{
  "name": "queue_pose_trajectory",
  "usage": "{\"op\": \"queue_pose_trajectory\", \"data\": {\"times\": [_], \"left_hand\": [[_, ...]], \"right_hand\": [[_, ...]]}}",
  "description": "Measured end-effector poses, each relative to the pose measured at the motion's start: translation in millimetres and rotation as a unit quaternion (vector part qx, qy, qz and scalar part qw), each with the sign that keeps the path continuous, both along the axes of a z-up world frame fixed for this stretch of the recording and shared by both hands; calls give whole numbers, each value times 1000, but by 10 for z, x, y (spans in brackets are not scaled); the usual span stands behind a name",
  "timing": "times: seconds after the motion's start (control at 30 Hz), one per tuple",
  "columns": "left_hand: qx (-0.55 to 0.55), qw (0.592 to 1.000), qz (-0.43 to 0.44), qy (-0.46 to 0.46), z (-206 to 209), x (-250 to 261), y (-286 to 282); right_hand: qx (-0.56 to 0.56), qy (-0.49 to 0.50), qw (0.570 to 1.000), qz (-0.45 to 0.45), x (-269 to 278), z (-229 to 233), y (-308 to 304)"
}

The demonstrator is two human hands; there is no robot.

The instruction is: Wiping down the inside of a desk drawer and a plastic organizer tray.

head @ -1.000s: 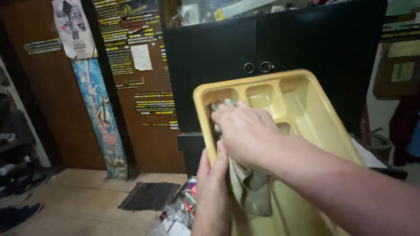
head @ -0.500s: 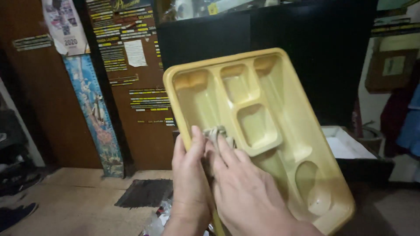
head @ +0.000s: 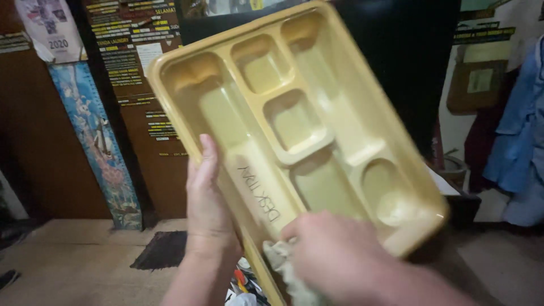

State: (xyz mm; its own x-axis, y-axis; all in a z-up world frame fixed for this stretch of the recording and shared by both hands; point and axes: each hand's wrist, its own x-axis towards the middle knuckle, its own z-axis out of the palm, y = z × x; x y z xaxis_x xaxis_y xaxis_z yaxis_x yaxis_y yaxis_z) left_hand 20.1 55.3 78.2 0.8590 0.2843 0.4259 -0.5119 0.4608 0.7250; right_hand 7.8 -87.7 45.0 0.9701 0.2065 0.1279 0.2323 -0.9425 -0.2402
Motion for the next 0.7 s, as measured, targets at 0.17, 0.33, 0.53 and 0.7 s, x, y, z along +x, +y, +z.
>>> {"op": "queue_pose_trajectory", "data": {"times": [0.17, 0.33, 0.53, 0.7], "left_hand": [[19, 1000, -10, -9, -22, 1, 77], [38, 999, 4, 1, -118, 37, 110], [58, 998, -19, 7, -71, 27, 191], [19, 998, -25, 52, 25, -157, 154]], "right_hand": [[377, -26, 926, 18, 99, 554, -416], [469, -246, 846, 52, 296, 665, -434], [193, -303, 929, 89, 370, 534, -148], [32, -160, 987, 8, -26, 838, 50]]}}
